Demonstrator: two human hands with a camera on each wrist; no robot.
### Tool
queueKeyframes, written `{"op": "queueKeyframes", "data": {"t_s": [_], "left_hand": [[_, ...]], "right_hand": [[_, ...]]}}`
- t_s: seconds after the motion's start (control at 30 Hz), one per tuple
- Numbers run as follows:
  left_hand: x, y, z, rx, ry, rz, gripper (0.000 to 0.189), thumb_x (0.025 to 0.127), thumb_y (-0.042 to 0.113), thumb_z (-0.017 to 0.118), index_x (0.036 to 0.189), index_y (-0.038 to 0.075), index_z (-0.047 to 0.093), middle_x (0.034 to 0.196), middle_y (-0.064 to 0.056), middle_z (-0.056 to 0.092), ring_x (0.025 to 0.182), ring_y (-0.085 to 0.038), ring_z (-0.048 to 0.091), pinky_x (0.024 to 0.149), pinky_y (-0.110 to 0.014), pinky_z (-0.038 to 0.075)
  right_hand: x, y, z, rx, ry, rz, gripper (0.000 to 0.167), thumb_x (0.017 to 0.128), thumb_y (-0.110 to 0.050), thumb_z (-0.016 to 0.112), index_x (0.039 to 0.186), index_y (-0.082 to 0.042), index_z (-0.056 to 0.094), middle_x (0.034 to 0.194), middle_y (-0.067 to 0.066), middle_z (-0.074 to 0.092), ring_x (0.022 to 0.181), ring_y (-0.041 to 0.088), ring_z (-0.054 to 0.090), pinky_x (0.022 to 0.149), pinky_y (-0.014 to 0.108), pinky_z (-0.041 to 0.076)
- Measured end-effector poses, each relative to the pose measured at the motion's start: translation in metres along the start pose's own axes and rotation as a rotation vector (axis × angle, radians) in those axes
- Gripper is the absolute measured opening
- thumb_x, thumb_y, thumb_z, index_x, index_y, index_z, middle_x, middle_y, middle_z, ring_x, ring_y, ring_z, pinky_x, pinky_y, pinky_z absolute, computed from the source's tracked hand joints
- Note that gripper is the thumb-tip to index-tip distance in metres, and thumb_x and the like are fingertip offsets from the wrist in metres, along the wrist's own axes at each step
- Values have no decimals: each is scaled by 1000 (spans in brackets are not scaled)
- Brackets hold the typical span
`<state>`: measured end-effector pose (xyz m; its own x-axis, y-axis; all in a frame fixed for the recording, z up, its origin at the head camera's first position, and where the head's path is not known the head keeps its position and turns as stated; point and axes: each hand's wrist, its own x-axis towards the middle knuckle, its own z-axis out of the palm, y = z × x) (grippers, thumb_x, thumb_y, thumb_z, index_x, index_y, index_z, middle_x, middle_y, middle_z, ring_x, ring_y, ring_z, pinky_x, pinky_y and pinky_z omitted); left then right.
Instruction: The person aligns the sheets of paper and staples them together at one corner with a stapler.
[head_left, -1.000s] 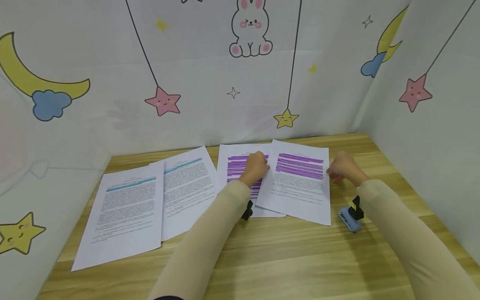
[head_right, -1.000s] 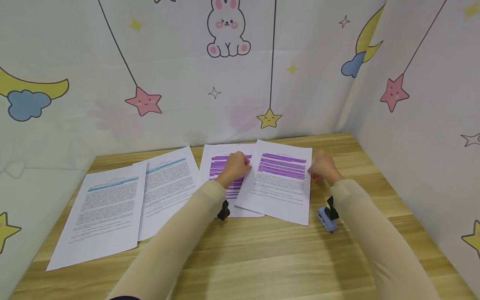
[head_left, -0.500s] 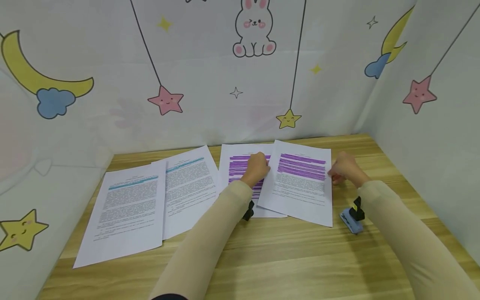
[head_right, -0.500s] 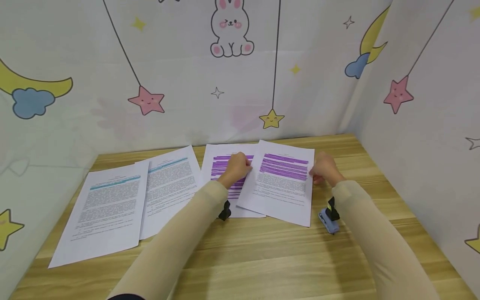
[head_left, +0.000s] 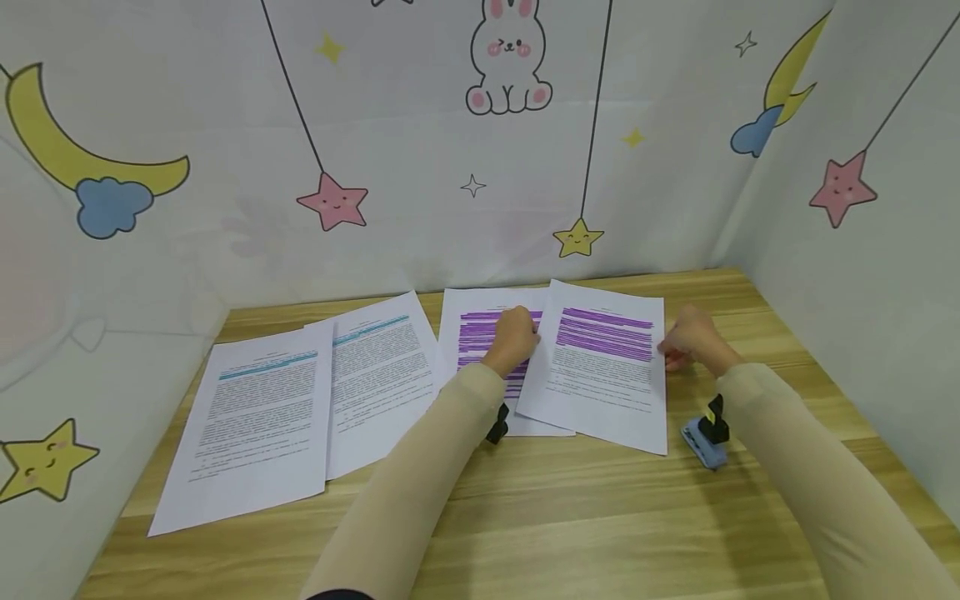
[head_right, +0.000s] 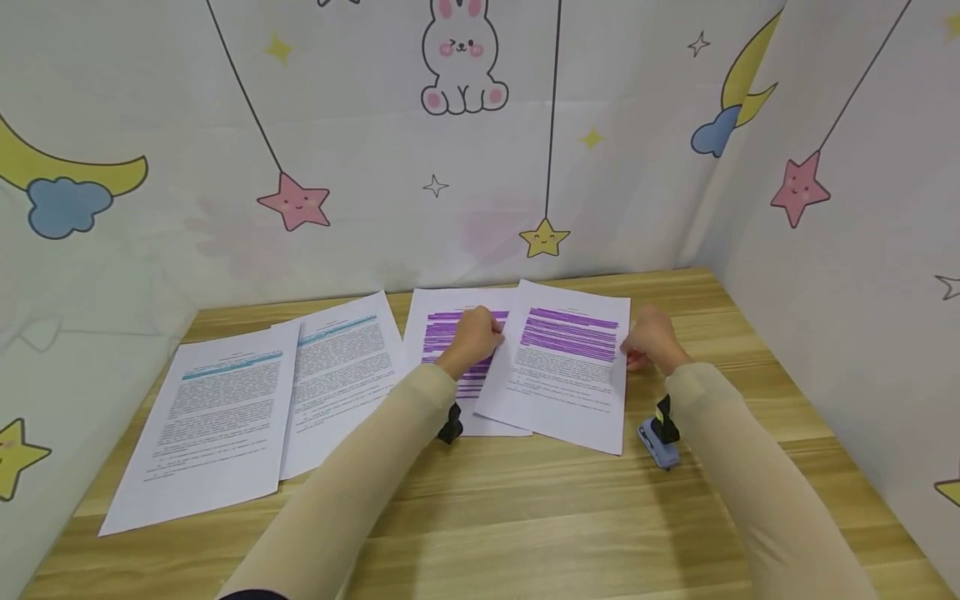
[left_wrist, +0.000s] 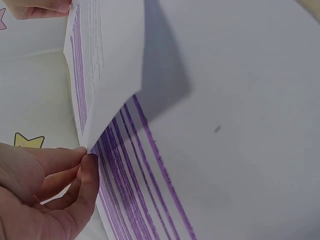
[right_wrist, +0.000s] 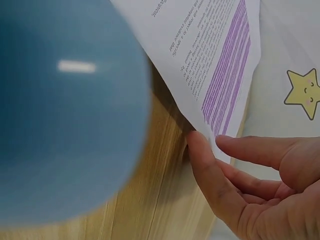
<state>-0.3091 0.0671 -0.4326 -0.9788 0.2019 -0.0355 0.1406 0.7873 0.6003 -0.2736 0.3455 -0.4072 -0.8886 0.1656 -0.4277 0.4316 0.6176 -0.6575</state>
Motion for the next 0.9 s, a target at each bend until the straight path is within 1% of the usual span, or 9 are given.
{"op": "queueKeyframes", "data": {"t_s": [0.1, 0.23, 0.4, 0.53, 0.9], "left_hand": [[0, 0, 0, 7, 1, 3, 14, 93, 5, 71, 103, -3, 72, 103, -15, 72, 92, -25, 69, 74, -29, 60], [-1, 0, 0, -8, -2, 0, 13, 93, 5, 70, 102, -4, 72, 102, -15, 71, 90, -25, 69, 73, -28, 60], [-1, 1, -1, -3, 0, 0, 11, 93, 6, 70, 101, -3, 72, 101, -14, 71, 87, -24, 69, 72, -28, 60], [-1, 0, -2, 2, 5, 4, 12, 93, 6, 71, 102, -2, 72, 101, -14, 71, 88, -24, 69, 73, -29, 60], [-2, -4, -3, -18, -5, 2, 11, 91, 3, 71, 100, -3, 73, 100, -15, 72, 89, -25, 68, 77, -30, 60]], "right_hand": [[1, 1, 0, 16, 5, 11, 10, 88, 12, 64, 93, 17, 57, 76, 20, 60, 57, 23, 66, 63, 38, 63], [2, 1, 0, 30, 3, 23, 8, 88, 12, 63, 91, 14, 56, 76, 19, 59, 57, 23, 66, 63, 38, 63], [1, -1, 0, 33, 3, 26, 10, 89, 12, 61, 96, 17, 56, 76, 20, 61, 57, 24, 66, 63, 38, 63], [-1, -2, 1, 25, 9, 25, 13, 91, 11, 60, 101, 18, 56, 76, 20, 61, 58, 24, 65, 63, 38, 63], [-1, -2, 3, 43, 17, 12, 13, 90, 11, 59, 100, 19, 57, 74, 19, 62, 57, 23, 65, 62, 38, 63]]}}
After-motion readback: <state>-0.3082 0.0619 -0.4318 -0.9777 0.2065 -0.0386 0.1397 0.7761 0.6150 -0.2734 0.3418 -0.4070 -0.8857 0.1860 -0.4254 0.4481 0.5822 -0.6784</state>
